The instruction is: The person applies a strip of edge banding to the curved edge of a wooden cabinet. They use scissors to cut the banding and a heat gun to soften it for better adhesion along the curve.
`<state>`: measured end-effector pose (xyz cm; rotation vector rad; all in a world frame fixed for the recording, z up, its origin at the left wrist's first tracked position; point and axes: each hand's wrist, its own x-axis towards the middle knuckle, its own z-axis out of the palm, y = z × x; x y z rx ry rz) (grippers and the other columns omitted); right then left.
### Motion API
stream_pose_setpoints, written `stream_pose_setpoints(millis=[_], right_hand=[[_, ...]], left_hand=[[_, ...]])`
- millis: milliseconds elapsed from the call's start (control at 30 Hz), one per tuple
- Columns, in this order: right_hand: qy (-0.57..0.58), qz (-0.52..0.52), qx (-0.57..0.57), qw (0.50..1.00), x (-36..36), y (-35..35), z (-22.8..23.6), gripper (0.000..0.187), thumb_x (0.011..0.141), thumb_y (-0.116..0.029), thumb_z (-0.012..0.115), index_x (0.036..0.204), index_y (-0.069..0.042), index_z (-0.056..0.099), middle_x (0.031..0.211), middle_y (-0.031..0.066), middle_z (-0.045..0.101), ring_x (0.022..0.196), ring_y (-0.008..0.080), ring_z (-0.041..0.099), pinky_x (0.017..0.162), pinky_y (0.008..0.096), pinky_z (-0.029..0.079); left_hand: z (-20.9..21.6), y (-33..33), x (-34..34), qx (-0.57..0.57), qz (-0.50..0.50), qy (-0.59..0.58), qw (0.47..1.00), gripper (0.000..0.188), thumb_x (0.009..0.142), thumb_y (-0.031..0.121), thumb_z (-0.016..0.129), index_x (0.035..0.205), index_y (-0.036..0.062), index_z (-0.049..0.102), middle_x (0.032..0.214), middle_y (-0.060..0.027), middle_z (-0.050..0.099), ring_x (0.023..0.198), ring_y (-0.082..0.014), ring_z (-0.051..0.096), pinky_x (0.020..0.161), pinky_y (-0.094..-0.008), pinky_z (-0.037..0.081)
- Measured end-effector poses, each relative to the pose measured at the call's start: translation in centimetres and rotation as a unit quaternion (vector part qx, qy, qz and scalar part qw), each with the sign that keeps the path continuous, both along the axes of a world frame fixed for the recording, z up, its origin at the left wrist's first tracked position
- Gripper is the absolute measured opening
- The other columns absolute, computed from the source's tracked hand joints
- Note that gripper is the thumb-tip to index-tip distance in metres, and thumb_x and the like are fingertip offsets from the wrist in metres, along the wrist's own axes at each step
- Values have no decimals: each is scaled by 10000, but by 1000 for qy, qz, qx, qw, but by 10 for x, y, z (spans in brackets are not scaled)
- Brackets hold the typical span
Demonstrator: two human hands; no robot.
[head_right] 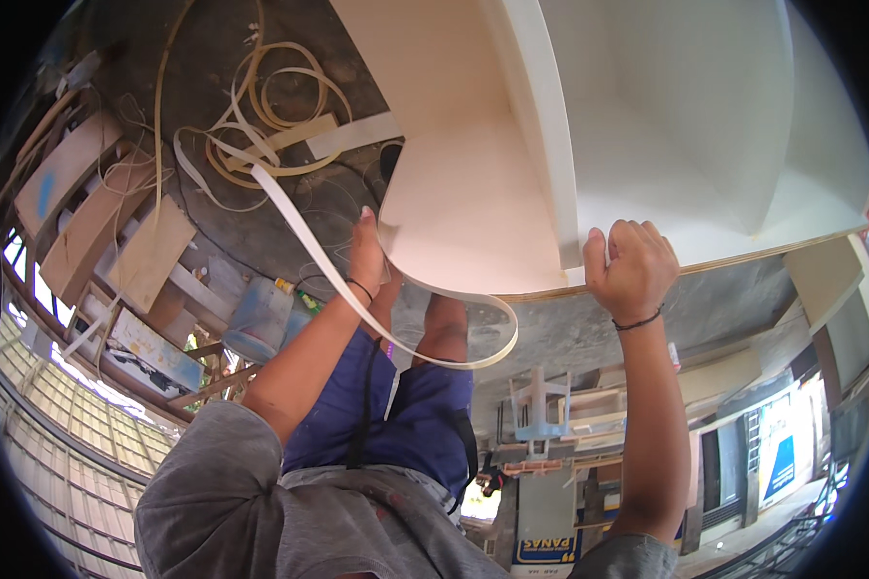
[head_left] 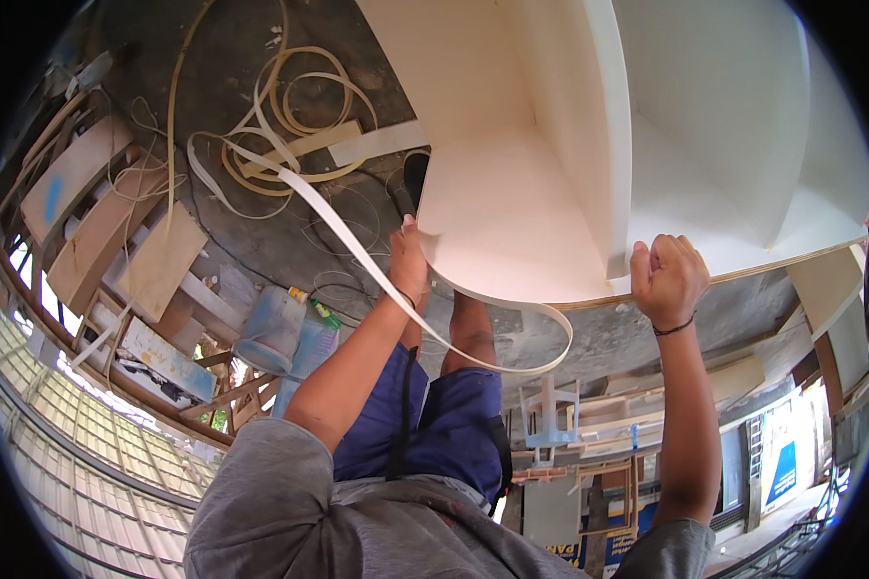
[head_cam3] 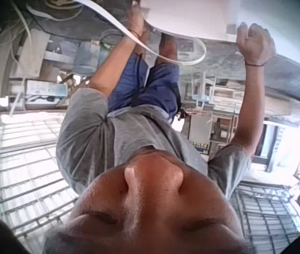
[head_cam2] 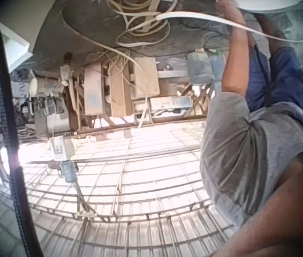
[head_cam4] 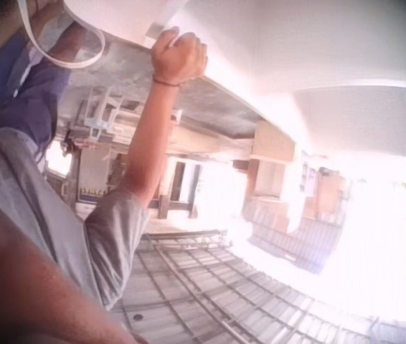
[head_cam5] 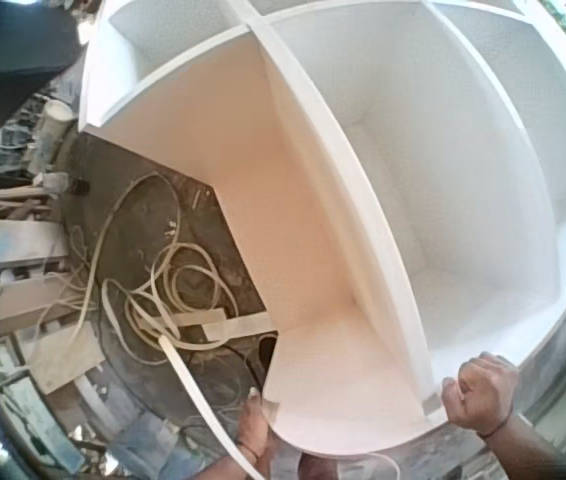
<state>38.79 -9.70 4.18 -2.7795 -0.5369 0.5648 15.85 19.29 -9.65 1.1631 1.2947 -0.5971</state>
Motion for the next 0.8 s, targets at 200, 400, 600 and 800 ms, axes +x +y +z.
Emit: stream_pose_setpoints(millis=[200, 400, 600, 800], right_hand=[[-17, 8, 2, 1000, 0, -3, 0, 317, 777, -187, 652, 574, -93, 428, 553, 64, 458, 554, 290, 468, 511, 409, 369], [-53, 37, -30, 997, -5, -3, 8, 313, 862, -276, 593, 630, -93, 490, 637, 144, 528, 634, 383, 533, 574, 518, 399], [-32, 22, -107, 993, -23, 7, -6, 334, 896, -371, 488, 748, -98, 612, 812, 182, 644, 760, 424, 599, 672, 560, 435], [-196, 389, -228, 871, 26, -57, -101, 248, 960, -242, 485, 1038, -102, 674, 1120, 125, 634, 983, 312, 618, 837, 438, 506]], left_hand=[[34, -18, -4, 172, -175, 39, 969, 756, 983, 600, 379, 1258, -100, 448, 1120, -317, 608, 1109, -413, 599, 937, -413, 454], [105, 5, -45, 98, -183, 82, 975, 705, 940, 609, 481, 1207, -43, 508, 1102, -284, 629, 1067, -392, 619, 917, -410, 463], [216, 52, -184, 226, 45, 128, 965, 833, 889, 705, 455, 1141, -83, 553, 1141, -325, 616, 1119, -443, 587, 940, -439, 457], [263, -43, -416, 300, -78, 105, 945, 487, 965, 497, 379, 1127, 98, 608, 1096, -272, 637, 1047, -447, 589, 897, -506, 436]])
